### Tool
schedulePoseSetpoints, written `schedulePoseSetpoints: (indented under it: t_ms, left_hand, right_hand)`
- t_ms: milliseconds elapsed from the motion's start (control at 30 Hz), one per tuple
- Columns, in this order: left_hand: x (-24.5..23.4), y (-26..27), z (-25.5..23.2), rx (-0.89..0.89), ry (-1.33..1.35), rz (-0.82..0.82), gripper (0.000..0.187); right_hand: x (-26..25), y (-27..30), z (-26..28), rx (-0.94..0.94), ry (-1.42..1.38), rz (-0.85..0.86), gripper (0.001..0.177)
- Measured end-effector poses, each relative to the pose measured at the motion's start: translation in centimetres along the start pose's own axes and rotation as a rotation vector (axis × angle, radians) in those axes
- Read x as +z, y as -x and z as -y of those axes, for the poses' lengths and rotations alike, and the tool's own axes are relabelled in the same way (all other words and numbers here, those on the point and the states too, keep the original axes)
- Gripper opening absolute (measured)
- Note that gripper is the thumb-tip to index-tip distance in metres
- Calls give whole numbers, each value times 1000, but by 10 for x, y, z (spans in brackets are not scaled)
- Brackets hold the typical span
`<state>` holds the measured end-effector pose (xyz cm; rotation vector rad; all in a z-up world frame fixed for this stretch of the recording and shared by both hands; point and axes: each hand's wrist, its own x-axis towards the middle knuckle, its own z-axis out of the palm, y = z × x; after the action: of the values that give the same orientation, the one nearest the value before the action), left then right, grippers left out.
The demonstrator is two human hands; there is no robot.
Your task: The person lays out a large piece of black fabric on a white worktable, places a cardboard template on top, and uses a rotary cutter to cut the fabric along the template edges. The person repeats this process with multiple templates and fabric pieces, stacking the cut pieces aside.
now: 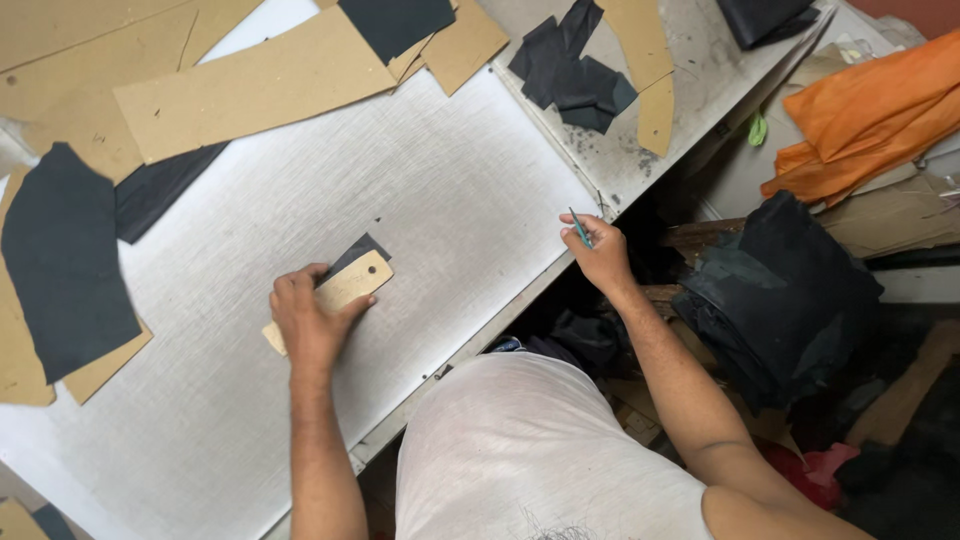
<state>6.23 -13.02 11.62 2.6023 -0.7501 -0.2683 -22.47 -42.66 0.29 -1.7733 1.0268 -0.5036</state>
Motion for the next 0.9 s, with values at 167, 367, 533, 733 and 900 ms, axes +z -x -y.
schedulePoseSetpoints:
  t_ms: [167,367,533,733,900]
  left_hand:
    - [4,-36,-12,-161,-56,385,54]
    - [91,-23,-104,210,661,448,33]
    - [138,-27,-155,301,790,52,47]
    - [126,-4,-107,356,126,-263,64]
    - [138,38,-74,336,-221,-204,51]
  right_hand:
    - [-4,-2,1,-32,-174,124,28]
    - [25,3,39,-325,-394,363,55]
    - [-12,-87,78,-490,-5,280,41]
    - [-59,-234,69,-326,343,122,52]
    - [-14,-232,26,-410,462,-18,34]
